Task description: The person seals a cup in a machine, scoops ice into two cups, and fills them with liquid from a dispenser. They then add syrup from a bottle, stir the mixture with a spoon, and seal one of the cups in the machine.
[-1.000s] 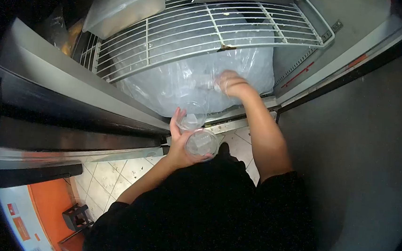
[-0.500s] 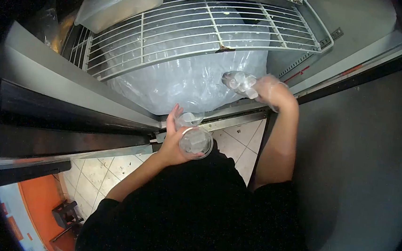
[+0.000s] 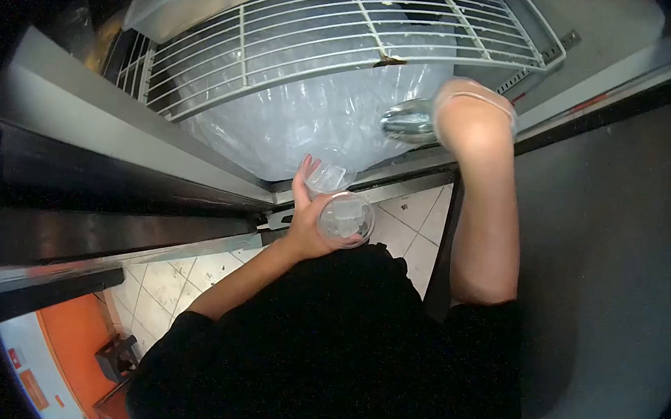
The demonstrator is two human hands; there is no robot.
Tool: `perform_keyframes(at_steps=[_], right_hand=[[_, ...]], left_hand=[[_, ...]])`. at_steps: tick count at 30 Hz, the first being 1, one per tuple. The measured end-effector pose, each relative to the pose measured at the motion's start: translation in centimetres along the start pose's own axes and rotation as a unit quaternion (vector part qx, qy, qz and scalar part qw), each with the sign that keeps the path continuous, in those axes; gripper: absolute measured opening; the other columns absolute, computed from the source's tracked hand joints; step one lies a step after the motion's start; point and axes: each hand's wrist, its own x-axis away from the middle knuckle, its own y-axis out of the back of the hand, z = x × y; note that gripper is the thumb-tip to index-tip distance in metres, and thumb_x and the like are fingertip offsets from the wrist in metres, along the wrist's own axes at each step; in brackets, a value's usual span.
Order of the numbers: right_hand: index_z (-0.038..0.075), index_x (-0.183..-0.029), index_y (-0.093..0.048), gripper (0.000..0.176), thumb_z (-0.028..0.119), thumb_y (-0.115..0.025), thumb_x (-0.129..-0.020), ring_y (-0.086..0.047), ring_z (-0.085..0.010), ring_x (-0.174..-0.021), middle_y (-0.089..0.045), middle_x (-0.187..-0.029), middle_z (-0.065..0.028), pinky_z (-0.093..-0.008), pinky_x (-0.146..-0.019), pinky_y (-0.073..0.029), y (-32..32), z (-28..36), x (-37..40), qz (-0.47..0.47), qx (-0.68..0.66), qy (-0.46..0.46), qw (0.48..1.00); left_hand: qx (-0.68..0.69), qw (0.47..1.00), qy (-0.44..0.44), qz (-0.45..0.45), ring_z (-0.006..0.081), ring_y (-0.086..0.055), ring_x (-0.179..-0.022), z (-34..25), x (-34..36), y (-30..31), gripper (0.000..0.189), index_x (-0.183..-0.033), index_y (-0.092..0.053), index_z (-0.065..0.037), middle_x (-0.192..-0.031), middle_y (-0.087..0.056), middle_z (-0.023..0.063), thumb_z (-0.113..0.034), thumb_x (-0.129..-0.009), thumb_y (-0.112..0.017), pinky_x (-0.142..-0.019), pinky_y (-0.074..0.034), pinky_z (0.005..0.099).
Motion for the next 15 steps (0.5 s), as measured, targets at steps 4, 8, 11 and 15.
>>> perform_keyframes(at_steps=[4,8,11,15], right_hand=[[-0.009,-0.121,-0.068,0.037,0.012,-0.048,-0.097,-0.072,-0.0414,-0.112,-0.068,-0.128,-0.0289,-0.0516,-0.091,-0.059,-5.2,1.0,-3.6,0.047,0.025,-0.007,0.999],[-0.011,-0.093,-0.072,0.032,0.014,-0.052,-0.091,-0.074,-0.0424,-0.089,-0.072,-0.097,-0.0332,-0.0519,-0.077,-0.060,-14.3,6.8,-8.0,-0.068,-0.048,0.108,0.991],[-0.008,-0.089,-0.074,0.034,0.021,-0.056,-0.091,-0.073,-0.0425,-0.092,-0.070,-0.095,-0.0336,-0.0470,-0.085,-0.058,-14.3,4.7,-10.0,-0.031,-0.149,0.136,0.979],[-0.004,-0.107,-0.076,0.037,0.024,-0.054,-0.096,-0.071,-0.0426,-0.102,-0.071,-0.105,-0.0309,-0.0417,-0.091,-0.057,-12.2,2.9,-8.3,0.078,-0.184,0.175,0.964]], left_hand=[[-0.025,0.999,-0.014,-0.026,0.0587,-0.025,-0.147,-0.5,0.7,1.1,0.080,-0.125,-0.067,-0.009,-0.159,-0.007,0.0382,-0.055,-0.066,-0.095,-0.120,-0.029,0.0609],[-0.038,0.999,-0.006,-0.030,0.0583,-0.026,-0.147,-0.6,1.0,1.6,0.080,-0.125,-0.068,-0.008,-0.160,-0.005,0.0371,-0.055,-0.066,-0.095,-0.120,-0.029,0.0609],[-0.049,0.999,0.008,-0.012,0.0581,-0.026,-0.147,-0.7,1.7,1.8,0.080,-0.124,-0.068,-0.008,-0.161,-0.004,0.0354,-0.054,-0.065,-0.096,-0.121,-0.029,0.0610],[-0.038,0.998,0.048,-0.001,0.0579,-0.025,-0.147,-1.1,2.0,1.6,0.079,-0.124,-0.067,-0.010,-0.161,-0.003,0.0332,-0.052,-0.064,-0.097,-0.121,-0.029,0.0609]])
